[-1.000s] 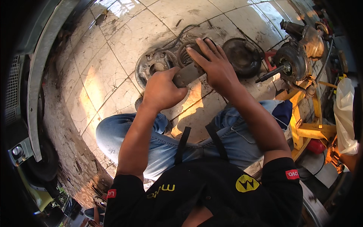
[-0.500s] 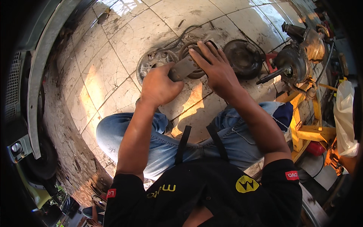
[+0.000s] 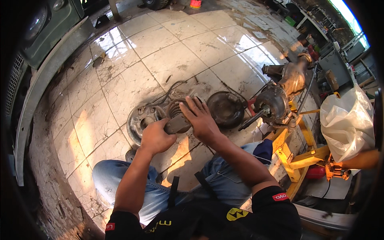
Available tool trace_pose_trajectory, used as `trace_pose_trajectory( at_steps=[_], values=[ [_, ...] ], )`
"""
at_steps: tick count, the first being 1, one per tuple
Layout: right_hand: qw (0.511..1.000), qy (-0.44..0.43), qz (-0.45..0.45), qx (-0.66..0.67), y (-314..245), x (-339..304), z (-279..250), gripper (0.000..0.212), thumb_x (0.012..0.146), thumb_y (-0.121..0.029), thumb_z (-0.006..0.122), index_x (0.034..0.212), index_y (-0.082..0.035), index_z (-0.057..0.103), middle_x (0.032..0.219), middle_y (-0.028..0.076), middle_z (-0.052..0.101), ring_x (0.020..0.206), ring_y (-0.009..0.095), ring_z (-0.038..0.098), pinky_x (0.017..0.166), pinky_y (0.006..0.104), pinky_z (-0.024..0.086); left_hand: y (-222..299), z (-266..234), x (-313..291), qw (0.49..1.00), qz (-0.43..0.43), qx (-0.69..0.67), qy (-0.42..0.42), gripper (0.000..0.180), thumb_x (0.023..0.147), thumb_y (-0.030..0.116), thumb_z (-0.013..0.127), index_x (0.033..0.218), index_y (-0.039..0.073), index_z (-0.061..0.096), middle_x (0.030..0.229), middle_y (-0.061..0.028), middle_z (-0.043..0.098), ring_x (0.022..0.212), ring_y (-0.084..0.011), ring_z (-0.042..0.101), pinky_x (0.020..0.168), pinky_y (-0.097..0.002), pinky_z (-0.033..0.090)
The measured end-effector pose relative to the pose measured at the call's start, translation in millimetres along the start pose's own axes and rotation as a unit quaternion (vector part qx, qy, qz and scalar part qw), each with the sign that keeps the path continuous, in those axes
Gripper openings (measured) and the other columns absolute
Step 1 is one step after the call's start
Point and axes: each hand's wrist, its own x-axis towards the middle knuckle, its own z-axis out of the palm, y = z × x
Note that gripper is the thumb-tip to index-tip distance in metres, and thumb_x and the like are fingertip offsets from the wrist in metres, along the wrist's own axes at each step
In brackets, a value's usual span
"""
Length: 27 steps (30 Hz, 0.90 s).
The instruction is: The person sits on the floor and scrubs a curved brake shoe with a small abrasive block, repeatedly rubbing its surface and edges. The person holds the part with one hand and scrubs with the other, rotating the part to treat different areas.
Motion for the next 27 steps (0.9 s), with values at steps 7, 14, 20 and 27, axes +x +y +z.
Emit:
trace_pose_trajectory(
  at_steps=[7, 14, 20, 27],
  values=[
    [1.000, 0.001, 0.003, 0.014, -7.9, -4.1, -2.8, 0.069, 0.088, -0.028, 0.065, 0.149, -0.015, 0.038, 0.159, 0.015, 0.024, 0.146, 0.038, 0.021, 0.117, 0.0538, 0.018, 5.2, -9.0, -6.8, 1.000, -0.008, 0.018, -0.013, 0.053, 0.068, 0.027, 0.071, 0.115, 0.004, 0.066, 0.099, -0.0224, 0.069, 0.098, -0.0360, 0.066, 0.089, -0.0435, 0.052],
    [0.999, 0.005, -0.024, -0.035, -19.5, -9.3, -13.4, 0.070, 0.084, -0.007, 0.062, 0.149, -0.016, 0.038, 0.159, 0.014, 0.024, 0.147, 0.037, 0.020, 0.117, 0.0537, 0.018, 4.7, -16.2, -18.2, 0.999, 0.003, 0.022, 0.041, 0.051, 0.068, 0.025, 0.069, 0.115, 0.004, 0.066, 0.099, -0.0229, 0.069, 0.098, -0.0362, 0.066, 0.089, -0.0435, 0.052],
    [1.000, 0.015, -0.007, 0.008, -22.6, -11.0, -19.9, 0.072, 0.082, 0.006, 0.054, 0.149, -0.015, 0.040, 0.160, 0.013, 0.022, 0.147, 0.037, 0.020, 0.118, 0.0539, 0.018, 8.3, -12.3, -22.7, 0.999, 0.021, 0.013, 0.028, 0.047, 0.067, 0.022, 0.068, 0.110, 0.004, 0.067, 0.095, -0.0237, 0.069, 0.093, -0.0380, 0.066, 0.084, -0.0433, 0.052],
    [1.000, 0.004, 0.002, 0.011, -23.6, -12.1, -18.0, 0.073, 0.081, 0.005, 0.054, 0.149, -0.015, 0.039, 0.161, 0.013, 0.021, 0.147, 0.038, 0.020, 0.117, 0.0548, 0.018, 0.9, -5.0, -16.7, 1.000, 0.018, -0.012, 0.020, 0.045, 0.068, 0.022, 0.068, 0.109, 0.004, 0.067, 0.095, -0.0232, 0.069, 0.091, -0.0374, 0.067, 0.082, -0.0421, 0.052]
  ],
)
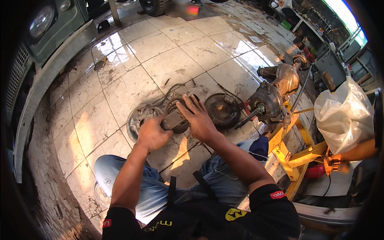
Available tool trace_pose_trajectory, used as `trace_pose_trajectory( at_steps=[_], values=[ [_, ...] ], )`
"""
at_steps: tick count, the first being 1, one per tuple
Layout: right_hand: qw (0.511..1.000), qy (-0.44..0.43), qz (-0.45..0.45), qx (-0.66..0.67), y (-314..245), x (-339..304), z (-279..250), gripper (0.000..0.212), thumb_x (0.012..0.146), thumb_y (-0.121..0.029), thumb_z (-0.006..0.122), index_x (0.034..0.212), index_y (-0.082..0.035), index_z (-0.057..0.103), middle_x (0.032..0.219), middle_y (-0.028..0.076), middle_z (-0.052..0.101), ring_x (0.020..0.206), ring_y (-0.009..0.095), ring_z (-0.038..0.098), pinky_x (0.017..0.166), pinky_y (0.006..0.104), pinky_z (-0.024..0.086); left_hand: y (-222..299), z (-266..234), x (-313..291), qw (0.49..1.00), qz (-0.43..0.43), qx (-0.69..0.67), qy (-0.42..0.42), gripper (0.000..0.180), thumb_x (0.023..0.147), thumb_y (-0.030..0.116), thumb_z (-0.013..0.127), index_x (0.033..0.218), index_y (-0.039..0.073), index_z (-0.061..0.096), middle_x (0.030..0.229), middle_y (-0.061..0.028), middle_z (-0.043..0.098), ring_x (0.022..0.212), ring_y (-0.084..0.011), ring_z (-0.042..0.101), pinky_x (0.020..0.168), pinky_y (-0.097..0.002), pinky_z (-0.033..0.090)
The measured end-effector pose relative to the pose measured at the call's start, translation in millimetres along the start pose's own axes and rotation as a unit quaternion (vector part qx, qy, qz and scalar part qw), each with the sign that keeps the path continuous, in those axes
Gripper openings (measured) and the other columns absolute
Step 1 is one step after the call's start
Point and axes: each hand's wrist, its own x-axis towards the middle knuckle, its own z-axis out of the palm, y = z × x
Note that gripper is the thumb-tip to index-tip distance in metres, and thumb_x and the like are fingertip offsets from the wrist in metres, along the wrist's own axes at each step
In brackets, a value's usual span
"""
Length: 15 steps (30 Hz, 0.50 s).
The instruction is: The person sits on the floor and scrubs a curved brake shoe with a small abrasive block, repeatedly rubbing its surface and edges. The person holds the part with one hand and scrubs with the other, rotating the part to treat different areas.
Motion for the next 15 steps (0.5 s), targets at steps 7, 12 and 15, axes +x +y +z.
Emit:
trace_pose_trajectory(
  at_steps=[7, 12, 15],
  values=[
    [1.000, -0.004, -0.009, -0.003, 2.9, 3.2, 3.9, 0.073, 0.080, 0.004, 0.055, 0.149, -0.015, 0.039, 0.160, 0.014, 0.023, 0.147, 0.038, 0.020, 0.117, 0.0549, 0.018, -6.7, -5.6, 5.7, 1.000, 0.014, -0.007, 0.003, 0.045, 0.068, 0.021, 0.069, 0.109, 0.004, 0.068, 0.093, -0.0223, 0.069, 0.090, -0.0367, 0.067, 0.083, -0.0422, 0.052],
    [1.000, -0.005, 0.002, 0.010, 9.0, 6.0, 2.9, 0.070, 0.082, -0.001, 0.058, 0.149, -0.015, 0.040, 0.159, 0.015, 0.024, 0.147, 0.038, 0.021, 0.117, 0.0548, 0.018, 0.9, -2.9, 9.6, 1.000, -0.001, -0.003, -0.020, 0.050, 0.067, 0.024, 0.070, 0.114, 0.005, 0.067, 0.097, -0.0220, 0.070, 0.097, -0.0367, 0.066, 0.088, -0.0426, 0.052],
    [1.000, -0.019, 0.002, -0.013, 8.6, 4.5, 3.3, 0.068, 0.084, -0.005, 0.058, 0.149, -0.014, 0.040, 0.159, 0.015, 0.024, 0.146, 0.038, 0.021, 0.117, 0.0547, 0.018, -6.1, -10.1, 18.4, 1.000, -0.024, 0.004, -0.001, 0.050, 0.067, 0.024, 0.070, 0.113, 0.005, 0.067, 0.097, -0.0218, 0.070, 0.097, -0.0369, 0.066, 0.088, -0.0427, 0.052]
  ],
)
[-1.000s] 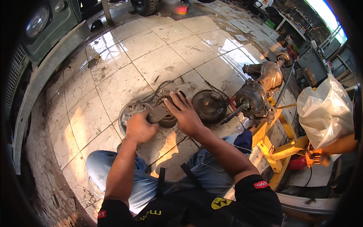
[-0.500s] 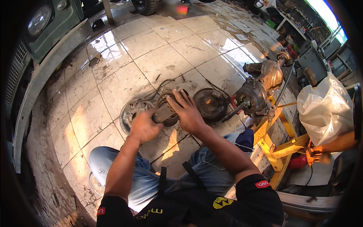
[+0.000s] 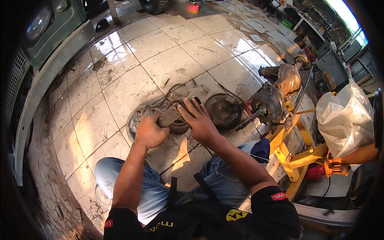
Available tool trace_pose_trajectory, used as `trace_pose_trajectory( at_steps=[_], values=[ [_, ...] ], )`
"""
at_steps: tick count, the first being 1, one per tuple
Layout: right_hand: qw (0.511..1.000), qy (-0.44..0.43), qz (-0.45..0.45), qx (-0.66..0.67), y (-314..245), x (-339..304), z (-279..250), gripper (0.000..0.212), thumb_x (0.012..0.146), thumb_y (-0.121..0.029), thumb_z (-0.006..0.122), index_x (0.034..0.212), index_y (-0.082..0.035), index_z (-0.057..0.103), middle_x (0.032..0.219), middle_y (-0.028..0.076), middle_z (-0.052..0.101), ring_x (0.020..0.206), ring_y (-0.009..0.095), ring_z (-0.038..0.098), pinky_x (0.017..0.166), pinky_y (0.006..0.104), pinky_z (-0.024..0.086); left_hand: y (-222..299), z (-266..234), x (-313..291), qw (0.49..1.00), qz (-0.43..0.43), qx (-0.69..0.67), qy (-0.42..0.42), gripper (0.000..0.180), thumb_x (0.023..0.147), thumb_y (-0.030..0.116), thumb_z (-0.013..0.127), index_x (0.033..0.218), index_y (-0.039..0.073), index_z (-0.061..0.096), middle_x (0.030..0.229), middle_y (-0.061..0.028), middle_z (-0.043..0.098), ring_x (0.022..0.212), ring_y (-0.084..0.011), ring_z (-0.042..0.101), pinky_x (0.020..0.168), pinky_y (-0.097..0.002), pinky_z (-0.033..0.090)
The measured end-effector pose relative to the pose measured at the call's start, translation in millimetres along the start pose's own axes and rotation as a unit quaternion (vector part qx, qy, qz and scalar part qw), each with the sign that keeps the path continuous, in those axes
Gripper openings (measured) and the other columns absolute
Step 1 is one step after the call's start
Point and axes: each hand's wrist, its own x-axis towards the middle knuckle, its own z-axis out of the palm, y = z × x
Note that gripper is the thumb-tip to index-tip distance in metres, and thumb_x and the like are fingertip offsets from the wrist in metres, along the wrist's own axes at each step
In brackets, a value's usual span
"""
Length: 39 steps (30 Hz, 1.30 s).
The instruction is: The person sits on the floor and scrubs a curved brake shoe with a small abrasive block, repeatedly rubbing its surface and edges. The person holds the part with one hand and scrubs with the other, rotating the part to treat different areas.
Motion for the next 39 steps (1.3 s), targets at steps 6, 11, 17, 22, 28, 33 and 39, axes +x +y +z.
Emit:
trace_pose_trajectory(
  at_steps=[6, 11, 17, 22, 28, 33, 39],
  values=[
    [0.999, 0.010, 0.004, 0.038, 5.2, 2.6, 0.1, 0.069, 0.084, -0.004, 0.059, 0.149, -0.013, 0.038, 0.159, 0.016, 0.024, 0.146, 0.039, 0.021, 0.116, 0.0551, 0.018, 7.3, 8.1, -0.9, 1.000, 0.009, -0.006, -0.014, 0.050, 0.068, 0.024, 0.069, 0.113, 0.004, 0.067, 0.098, -0.0222, 0.070, 0.095, -0.0381, 0.066, 0.088, -0.0427, 0.052],
    [0.998, 0.022, 0.011, 0.062, 3.0, 0.6, 5.3, 0.071, 0.083, -0.003, 0.059, 0.149, -0.014, 0.038, 0.158, 0.016, 0.025, 0.146, 0.039, 0.021, 0.116, 0.0555, 0.018, 7.0, 5.5, -0.4, 1.000, 0.011, -0.028, 0.007, 0.049, 0.068, 0.023, 0.068, 0.114, 0.004, 0.067, 0.097, -0.0222, 0.070, 0.095, -0.0375, 0.066, 0.088, -0.0429, 0.052],
    [0.998, 0.002, 0.006, 0.063, 2.7, -3.0, 0.5, 0.071, 0.083, -0.001, 0.058, 0.150, -0.013, 0.037, 0.158, 0.018, 0.025, 0.147, 0.039, 0.020, 0.116, 0.0558, 0.018, -4.4, 4.3, 4.2, 0.999, 0.022, 0.006, 0.035, 0.048, 0.068, 0.022, 0.067, 0.113, 0.004, 0.067, 0.096, -0.0224, 0.070, 0.093, -0.0376, 0.067, 0.086, -0.0428, 0.052],
    [0.997, 0.019, 0.009, 0.079, 4.7, 4.6, 0.6, 0.071, 0.083, 0.000, 0.058, 0.150, -0.013, 0.037, 0.158, 0.019, 0.026, 0.146, 0.040, 0.019, 0.116, 0.0564, 0.018, 10.8, 2.6, 2.4, 0.999, 0.010, -0.025, -0.022, 0.048, 0.067, 0.021, 0.068, 0.112, 0.004, 0.067, 0.097, -0.0227, 0.069, 0.094, -0.0382, 0.066, 0.087, -0.0433, 0.052],
    [0.997, 0.010, 0.021, 0.078, 3.0, 3.5, -1.5, 0.074, 0.081, 0.003, 0.057, 0.150, -0.013, 0.036, 0.158, 0.017, 0.025, 0.147, 0.040, 0.019, 0.116, 0.0555, 0.018, 4.7, 2.4, 5.3, 0.999, 0.034, -0.015, 0.004, 0.050, 0.067, 0.023, 0.069, 0.112, 0.003, 0.067, 0.099, -0.0234, 0.069, 0.095, -0.0381, 0.066, 0.087, -0.0439, 0.051],
    [0.996, 0.008, 0.022, 0.086, 5.3, 5.3, -0.4, 0.077, 0.078, 0.008, 0.053, 0.150, -0.013, 0.037, 0.159, 0.015, 0.024, 0.147, 0.039, 0.018, 0.116, 0.0543, 0.018, 2.4, 9.9, 8.8, 1.000, 0.023, -0.012, 0.017, 0.052, 0.067, 0.026, 0.068, 0.114, 0.003, 0.066, 0.099, -0.0236, 0.069, 0.096, -0.0377, 0.066, 0.087, -0.0447, 0.051],
    [0.997, 0.008, 0.016, 0.076, 5.0, 9.3, -3.0, 0.079, 0.073, 0.011, 0.051, 0.148, -0.011, 0.039, 0.159, 0.015, 0.025, 0.147, 0.039, 0.019, 0.116, 0.0541, 0.019, 4.0, 8.8, 8.6, 0.999, 0.012, -0.039, -0.012, 0.052, 0.068, 0.026, 0.068, 0.117, 0.007, 0.066, 0.097, -0.0211, 0.070, 0.095, -0.0369, 0.066, 0.087, -0.0440, 0.051]
  ],
)
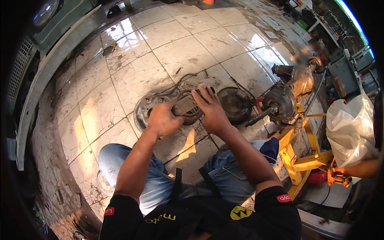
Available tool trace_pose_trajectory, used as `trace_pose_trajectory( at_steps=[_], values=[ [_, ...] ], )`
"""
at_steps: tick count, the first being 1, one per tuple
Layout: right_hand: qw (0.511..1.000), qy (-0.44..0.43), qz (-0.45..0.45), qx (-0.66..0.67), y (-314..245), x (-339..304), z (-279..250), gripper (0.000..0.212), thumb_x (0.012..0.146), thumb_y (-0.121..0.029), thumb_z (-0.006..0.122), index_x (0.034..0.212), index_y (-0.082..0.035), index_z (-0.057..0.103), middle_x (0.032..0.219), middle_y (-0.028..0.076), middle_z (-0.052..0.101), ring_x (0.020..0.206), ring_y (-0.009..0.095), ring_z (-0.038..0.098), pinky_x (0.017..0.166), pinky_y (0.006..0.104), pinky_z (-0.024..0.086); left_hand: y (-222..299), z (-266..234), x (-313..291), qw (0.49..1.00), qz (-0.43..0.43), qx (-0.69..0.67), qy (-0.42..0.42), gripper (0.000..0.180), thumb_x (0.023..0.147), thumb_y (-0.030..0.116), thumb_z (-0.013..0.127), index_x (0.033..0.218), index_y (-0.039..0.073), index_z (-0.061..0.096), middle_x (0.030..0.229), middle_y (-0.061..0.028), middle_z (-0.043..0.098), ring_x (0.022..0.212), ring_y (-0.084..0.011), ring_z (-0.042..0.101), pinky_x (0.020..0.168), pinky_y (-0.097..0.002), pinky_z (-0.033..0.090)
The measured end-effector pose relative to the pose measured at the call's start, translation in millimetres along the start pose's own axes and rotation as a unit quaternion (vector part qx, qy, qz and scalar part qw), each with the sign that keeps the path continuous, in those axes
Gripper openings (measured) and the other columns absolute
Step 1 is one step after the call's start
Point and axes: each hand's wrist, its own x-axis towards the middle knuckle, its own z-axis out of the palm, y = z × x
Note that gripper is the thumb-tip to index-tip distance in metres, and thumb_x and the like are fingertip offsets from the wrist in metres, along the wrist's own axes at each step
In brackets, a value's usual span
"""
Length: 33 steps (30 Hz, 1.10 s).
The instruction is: The person sits on the floor and scrubs a curved brake shoe with a small abrasive block, repeatedly rubbing its surface and edges. The person holds the part with one hand and scrubs with the other, rotating the part to treat different areas.
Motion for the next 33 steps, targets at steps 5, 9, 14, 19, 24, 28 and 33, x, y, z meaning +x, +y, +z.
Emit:
trace_pose_trajectory(
  at_steps=[5, 9, 14, 19, 24, 28, 33],
  values=[
    [1.000, 0.009, -0.008, 0.011, -0.2, -8.6, -1.1, 0.077, 0.071, 0.011, 0.051, 0.145, -0.008, 0.043, 0.157, 0.018, 0.027, 0.146, 0.042, 0.020, 0.115, 0.0549, 0.021, 1.7, -3.0, 1.4, 0.999, 0.001, 0.027, 0.016, 0.051, 0.069, 0.024, 0.068, 0.117, 0.008, 0.066, 0.097, -0.0207, 0.070, 0.095, -0.0365, 0.066, 0.087, -0.0427, 0.052],
    [0.999, 0.020, -0.020, 0.023, 1.4, -0.1, 2.8, 0.076, 0.070, 0.010, 0.051, 0.144, -0.008, 0.044, 0.156, 0.019, 0.027, 0.145, 0.043, 0.021, 0.115, 0.0554, 0.021, -6.1, 2.1, 1.4, 1.000, -0.007, -0.004, 0.007, 0.051, 0.069, 0.026, 0.068, 0.117, 0.008, 0.066, 0.098, -0.0205, 0.070, 0.096, -0.0357, 0.067, 0.087, -0.0419, 0.052],
    [1.000, 0.003, 0.001, -0.027, 2.6, -1.4, 0.2, 0.076, 0.071, 0.009, 0.052, 0.144, -0.008, 0.045, 0.157, 0.019, 0.027, 0.145, 0.043, 0.021, 0.115, 0.0559, 0.021, 0.7, 0.5, 4.6, 0.998, -0.012, 0.062, -0.005, 0.056, 0.069, 0.029, 0.068, 0.121, 0.008, 0.065, 0.100, -0.0214, 0.070, 0.098, -0.0358, 0.066, 0.090, -0.0427, 0.051],
    [1.000, -0.005, -0.016, -0.024, 13.3, 1.0, 5.7, 0.077, 0.073, 0.007, 0.053, 0.147, -0.009, 0.040, 0.157, 0.017, 0.027, 0.146, 0.041, 0.019, 0.116, 0.0569, 0.018, -7.5, 1.1, 4.8, 0.996, -0.011, 0.081, 0.031, 0.067, 0.070, 0.029, 0.068, 0.132, 0.007, 0.058, 0.106, -0.0222, 0.069, 0.102, -0.0370, 0.065, 0.094, -0.0426, 0.050],
    [0.998, -0.051, 0.026, -0.029, 7.3, 0.5, 2.0, 0.085, 0.070, 0.009, 0.048, 0.152, -0.005, 0.027, 0.157, 0.018, 0.029, 0.148, 0.039, 0.017, 0.118, 0.0533, 0.015, -3.1, 7.1, 10.9, 0.999, -0.009, 0.042, 0.016, 0.056, 0.069, 0.028, 0.068, 0.120, 0.005, 0.063, 0.101, -0.0226, 0.069, 0.098, -0.0373, 0.066, 0.090, -0.0431, 0.051],
    [0.999, -0.045, 0.028, 0.001, 6.1, -4.2, -0.4, 0.083, 0.072, 0.008, 0.049, 0.151, -0.003, 0.027, 0.155, 0.020, 0.030, 0.146, 0.040, 0.021, 0.118, 0.0511, 0.017, -7.0, 0.2, 11.7, 0.999, -0.023, 0.027, 0.020, 0.048, 0.069, 0.026, 0.068, 0.111, 0.005, 0.067, 0.097, -0.0230, 0.069, 0.095, -0.0383, 0.066, 0.086, -0.0434, 0.052],
    [0.999, 0.031, 0.006, 0.036, 11.7, -0.2, 7.7, 0.077, 0.074, 0.007, 0.050, 0.149, -0.002, 0.032, 0.154, 0.020, 0.033, 0.145, 0.039, 0.023, 0.117, 0.0514, 0.020, 2.5, 3.2, 5.9, 1.000, 0.008, 0.016, 0.003, 0.046, 0.068, 0.025, 0.068, 0.109, 0.005, 0.068, 0.096, -0.0226, 0.069, 0.095, -0.0383, 0.066, 0.086, -0.0434, 0.051]
  ],
)
